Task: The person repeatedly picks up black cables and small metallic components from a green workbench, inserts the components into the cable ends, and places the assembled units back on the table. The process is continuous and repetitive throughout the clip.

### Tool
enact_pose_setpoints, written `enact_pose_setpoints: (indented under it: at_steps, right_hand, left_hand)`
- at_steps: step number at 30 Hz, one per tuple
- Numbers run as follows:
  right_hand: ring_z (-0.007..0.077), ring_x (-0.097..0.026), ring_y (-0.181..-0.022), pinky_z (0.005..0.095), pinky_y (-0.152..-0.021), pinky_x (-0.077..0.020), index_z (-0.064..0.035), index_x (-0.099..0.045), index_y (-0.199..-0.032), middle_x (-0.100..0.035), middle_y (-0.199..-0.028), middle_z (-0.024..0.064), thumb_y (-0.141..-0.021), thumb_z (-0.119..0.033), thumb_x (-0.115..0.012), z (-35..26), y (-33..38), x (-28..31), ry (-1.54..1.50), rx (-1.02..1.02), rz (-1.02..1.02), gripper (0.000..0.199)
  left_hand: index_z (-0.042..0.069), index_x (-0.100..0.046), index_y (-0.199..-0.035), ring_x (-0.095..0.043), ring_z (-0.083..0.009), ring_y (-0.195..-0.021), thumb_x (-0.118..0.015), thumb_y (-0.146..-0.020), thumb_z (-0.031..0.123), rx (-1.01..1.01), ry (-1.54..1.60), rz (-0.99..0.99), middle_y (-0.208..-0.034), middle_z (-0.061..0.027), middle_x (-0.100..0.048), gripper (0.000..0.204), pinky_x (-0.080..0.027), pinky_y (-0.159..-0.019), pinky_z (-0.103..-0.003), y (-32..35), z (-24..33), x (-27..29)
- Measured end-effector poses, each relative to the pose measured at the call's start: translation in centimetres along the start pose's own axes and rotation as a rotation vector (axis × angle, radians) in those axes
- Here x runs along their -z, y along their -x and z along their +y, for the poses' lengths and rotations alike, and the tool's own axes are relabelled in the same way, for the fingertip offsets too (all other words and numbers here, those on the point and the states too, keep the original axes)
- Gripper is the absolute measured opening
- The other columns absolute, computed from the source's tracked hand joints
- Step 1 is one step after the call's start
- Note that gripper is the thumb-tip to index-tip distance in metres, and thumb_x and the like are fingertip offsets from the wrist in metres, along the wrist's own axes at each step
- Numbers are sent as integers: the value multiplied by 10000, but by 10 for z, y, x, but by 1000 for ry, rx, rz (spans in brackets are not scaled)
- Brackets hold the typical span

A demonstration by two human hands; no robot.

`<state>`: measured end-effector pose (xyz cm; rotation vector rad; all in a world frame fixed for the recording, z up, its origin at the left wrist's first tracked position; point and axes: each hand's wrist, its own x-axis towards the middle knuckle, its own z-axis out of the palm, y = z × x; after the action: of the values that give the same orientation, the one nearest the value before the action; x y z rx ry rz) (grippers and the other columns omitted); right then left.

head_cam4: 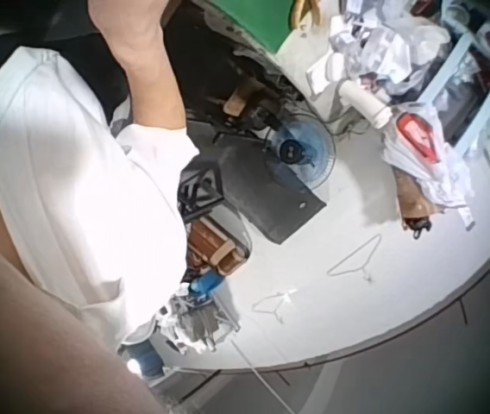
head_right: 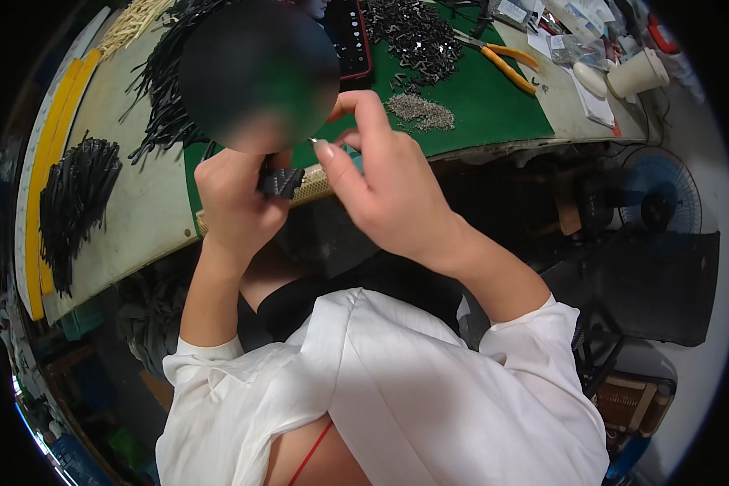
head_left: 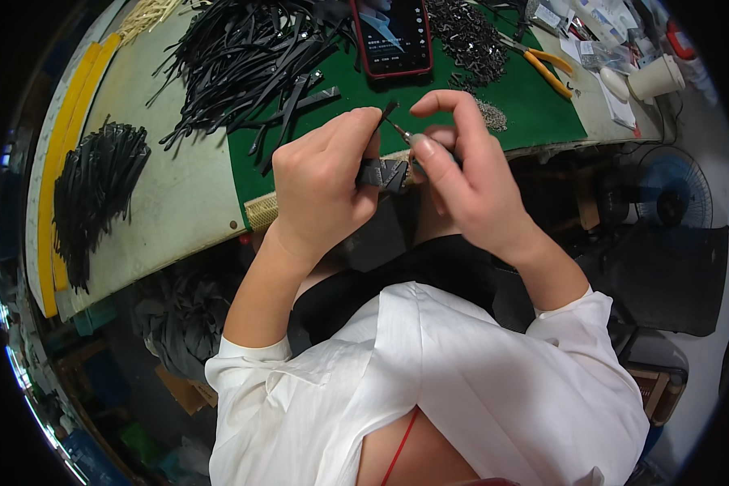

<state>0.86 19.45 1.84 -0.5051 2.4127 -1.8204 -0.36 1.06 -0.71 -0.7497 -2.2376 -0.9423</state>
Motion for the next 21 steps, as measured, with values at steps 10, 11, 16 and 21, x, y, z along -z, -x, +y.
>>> enact_pose_setpoints:
  at_steps: [10,11,16,21]
  right_hand:
    - [388,-666,-668,446,-582,-531,-8,-421,-1304,-654,-799,186,-844,-176,-701,22,9,3,628,104,75,565]
    - [396,-668,-682,455,-593,-528,-19,-427,-1308,-657,-809,194,-843,-176,-703,27,10,11,643,110,85,563]
    - [419,-662,-762,461,-660,-520,-38,-454,-1284,-653,-838,198,-843,-145,-693,39,14,46,658,41,146,513]
    - [391,-647,-877,450,-747,-513,-53,-493,-1189,-627,-976,185,-839,-91,-633,42,11,80,726,45,28,379]
  left_hand:
    - [62,-584,-1041,-668,-305,-693,-569,-794,16,133,-497,-39,-806,-97,-647,251,-539,-594,-417,-10,-39,7]
    - [58,-585,-1025,-668,-305,-720,-577,-803,25,87,-553,-32,-813,-105,-648,224,-542,-607,-418,-16,-53,12]
    - [40,-618,-863,-668,-294,-776,-716,-769,142,207,-754,-316,-823,-110,-653,170,-563,-662,-400,-20,-72,19]
    - [38,-634,-786,-685,-318,-780,-737,-730,155,169,-734,-323,-818,-129,-675,166,-570,-695,-435,-18,-79,20]
